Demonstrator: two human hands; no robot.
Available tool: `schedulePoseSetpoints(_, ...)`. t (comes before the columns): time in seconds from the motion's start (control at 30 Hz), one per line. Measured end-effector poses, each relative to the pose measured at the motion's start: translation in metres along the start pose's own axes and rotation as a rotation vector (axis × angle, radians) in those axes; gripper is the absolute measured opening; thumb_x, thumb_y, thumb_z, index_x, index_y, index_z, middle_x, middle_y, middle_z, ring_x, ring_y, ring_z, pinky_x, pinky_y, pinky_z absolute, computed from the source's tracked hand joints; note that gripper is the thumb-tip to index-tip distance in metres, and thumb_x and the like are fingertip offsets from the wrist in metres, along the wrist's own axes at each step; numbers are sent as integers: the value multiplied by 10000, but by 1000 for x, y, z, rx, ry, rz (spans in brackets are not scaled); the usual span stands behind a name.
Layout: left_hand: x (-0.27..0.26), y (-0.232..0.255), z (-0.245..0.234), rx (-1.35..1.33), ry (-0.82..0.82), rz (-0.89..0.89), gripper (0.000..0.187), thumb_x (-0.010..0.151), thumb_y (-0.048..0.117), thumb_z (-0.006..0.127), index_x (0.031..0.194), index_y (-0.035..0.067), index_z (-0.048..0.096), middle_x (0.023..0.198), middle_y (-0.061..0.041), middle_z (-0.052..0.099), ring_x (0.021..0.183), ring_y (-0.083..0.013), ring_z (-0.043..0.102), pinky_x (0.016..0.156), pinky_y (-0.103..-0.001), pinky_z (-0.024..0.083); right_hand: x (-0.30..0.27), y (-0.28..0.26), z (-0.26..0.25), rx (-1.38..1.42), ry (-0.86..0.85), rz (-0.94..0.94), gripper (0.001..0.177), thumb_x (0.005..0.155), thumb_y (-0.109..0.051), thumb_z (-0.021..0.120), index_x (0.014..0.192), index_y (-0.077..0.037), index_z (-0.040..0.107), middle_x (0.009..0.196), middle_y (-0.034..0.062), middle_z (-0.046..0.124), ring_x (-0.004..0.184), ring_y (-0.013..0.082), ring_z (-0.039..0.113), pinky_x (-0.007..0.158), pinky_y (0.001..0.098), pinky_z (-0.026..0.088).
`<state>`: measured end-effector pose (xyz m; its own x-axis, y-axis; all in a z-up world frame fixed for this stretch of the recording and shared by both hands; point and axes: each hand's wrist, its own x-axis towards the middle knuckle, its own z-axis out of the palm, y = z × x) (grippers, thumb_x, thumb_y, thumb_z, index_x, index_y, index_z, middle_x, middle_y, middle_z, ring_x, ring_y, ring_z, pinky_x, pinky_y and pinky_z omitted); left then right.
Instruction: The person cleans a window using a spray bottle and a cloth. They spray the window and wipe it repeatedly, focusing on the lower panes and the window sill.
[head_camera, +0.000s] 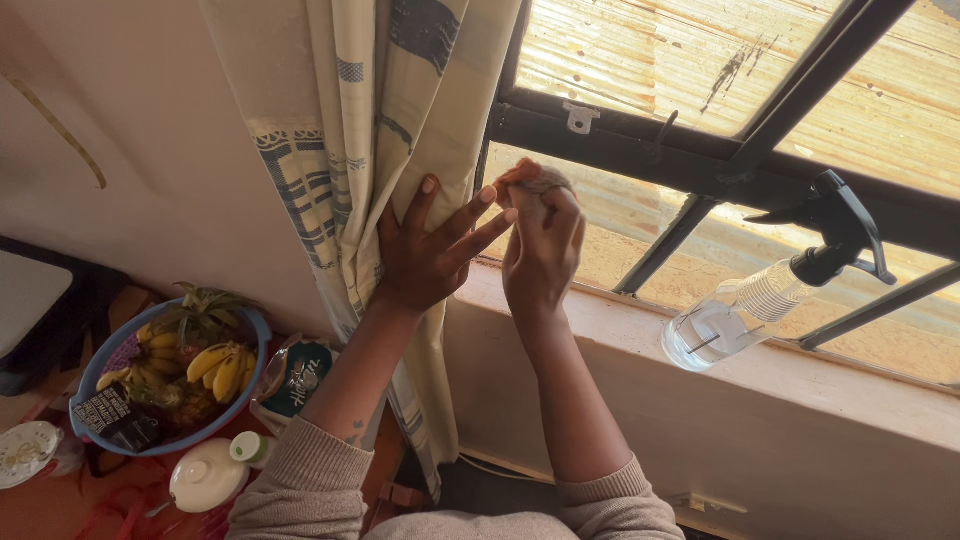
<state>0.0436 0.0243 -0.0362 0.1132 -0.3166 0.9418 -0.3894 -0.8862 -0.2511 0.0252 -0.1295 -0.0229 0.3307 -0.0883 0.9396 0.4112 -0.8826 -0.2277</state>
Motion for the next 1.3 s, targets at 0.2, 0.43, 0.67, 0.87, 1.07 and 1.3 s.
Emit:
schedulePoseSetpoints(0.2,7,5,-8,-22,-68,-16,278,1111,196,579,1342,229,730,1556,156,524,1488,-321,335,1191,-584,273,-30,4,-13,57,-224,9,365,894,32,649,1225,-80,755,1236,129,546,1137,347,613,947,448,558)
schedulePoseSetpoints(0.43,4,6,-6,-175,-9,-37,340,1021,17,595,1319,67,752,1529,54,551,1476,-393,405,1253,-452,396,2,20,-39,130,68,173,261,949,-30,652,1195,-64,731,1233,138,516,1127,302,609,959,422,567)
schedulePoseSetpoints(0.67,6,4,-9,-187,20,-44,346,1027,27,599,1347,53,728,1512,30,551,1476,-377,398,1244,-469,392,25,-34,6,61,-31,-40,284,1022,-74,664,1296,-111,727,1255,119,566,1169,316,611,967,433,562)
schedulePoseSetpoints(0.87,6,6,-12,-190,-31,-49,339,1047,55,581,1353,71,724,1494,17,567,1470,-369,401,1245,-462,383,0,-2,-19,12,-3,100,534,870,113,566,1315,-137,723,1262,122,545,1201,314,572,1029,444,530)
schedulePoseSetpoints(1.07,6,6,-13,-170,10,-57,317,1074,82,592,1365,92,718,1494,30,561,1480,-337,402,1256,-460,382,10,-20,4,-12,-19,-45,512,868,79,616,1344,-91,701,1342,132,509,1251,319,518,1077,470,469)
schedulePoseSetpoints(1.3,-2,4,-5,-238,-10,-75,383,1042,43,563,1400,75,694,1506,2,548,1480,-360,400,1259,-477,370,-18,7,-18,-39,-395,-159,248,884,25,675,1060,-136,744,1152,51,593,1046,276,570,909,446,472)
